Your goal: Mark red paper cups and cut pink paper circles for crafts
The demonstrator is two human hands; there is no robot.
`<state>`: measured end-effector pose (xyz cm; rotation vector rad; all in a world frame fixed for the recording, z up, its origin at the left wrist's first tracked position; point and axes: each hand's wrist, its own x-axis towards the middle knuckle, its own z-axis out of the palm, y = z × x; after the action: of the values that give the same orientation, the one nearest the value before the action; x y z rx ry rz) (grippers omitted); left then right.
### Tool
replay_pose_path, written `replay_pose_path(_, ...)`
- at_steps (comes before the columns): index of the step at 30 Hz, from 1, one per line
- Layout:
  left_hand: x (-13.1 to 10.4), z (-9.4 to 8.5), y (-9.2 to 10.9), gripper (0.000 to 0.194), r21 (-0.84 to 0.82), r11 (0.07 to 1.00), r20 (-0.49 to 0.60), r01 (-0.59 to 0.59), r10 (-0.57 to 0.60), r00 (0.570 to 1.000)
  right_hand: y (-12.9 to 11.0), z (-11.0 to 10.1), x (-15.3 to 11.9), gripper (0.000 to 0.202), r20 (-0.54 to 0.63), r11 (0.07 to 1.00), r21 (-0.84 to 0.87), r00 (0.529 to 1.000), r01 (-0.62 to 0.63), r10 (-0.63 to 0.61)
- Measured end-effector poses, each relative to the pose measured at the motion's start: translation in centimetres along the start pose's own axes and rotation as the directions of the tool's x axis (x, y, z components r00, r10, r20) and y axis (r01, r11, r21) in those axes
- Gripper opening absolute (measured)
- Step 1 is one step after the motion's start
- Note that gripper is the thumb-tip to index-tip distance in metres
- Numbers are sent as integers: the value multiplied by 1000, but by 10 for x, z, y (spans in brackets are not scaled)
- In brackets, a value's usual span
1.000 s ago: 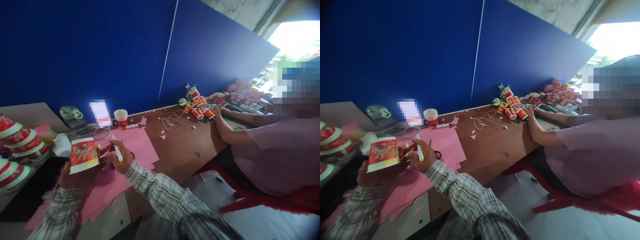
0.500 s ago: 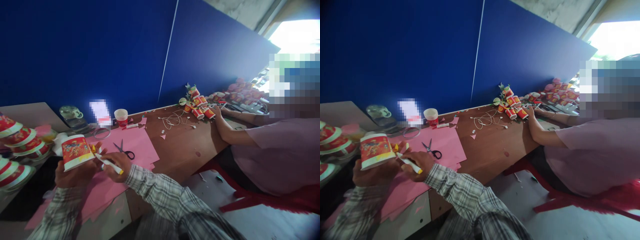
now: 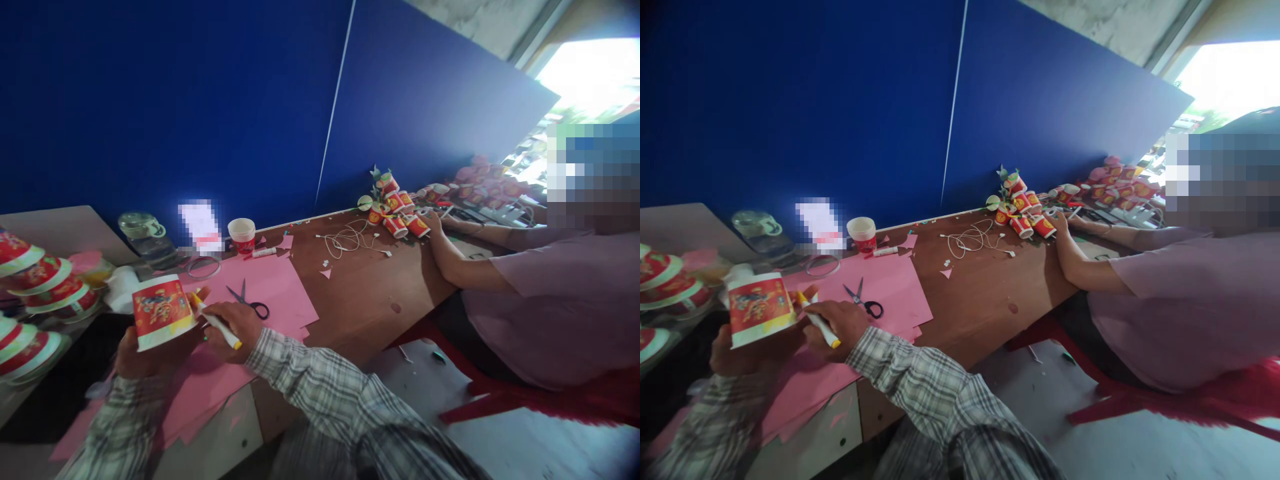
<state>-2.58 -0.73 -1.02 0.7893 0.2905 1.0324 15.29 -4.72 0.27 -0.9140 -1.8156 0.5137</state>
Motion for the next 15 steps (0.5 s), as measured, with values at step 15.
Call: replay_pose_path(15, -10, -32, -6, 62, -101, 994, -68, -52, 45, 997, 1, 2, -1, 44, -66, 999, -18, 997, 28, -29)
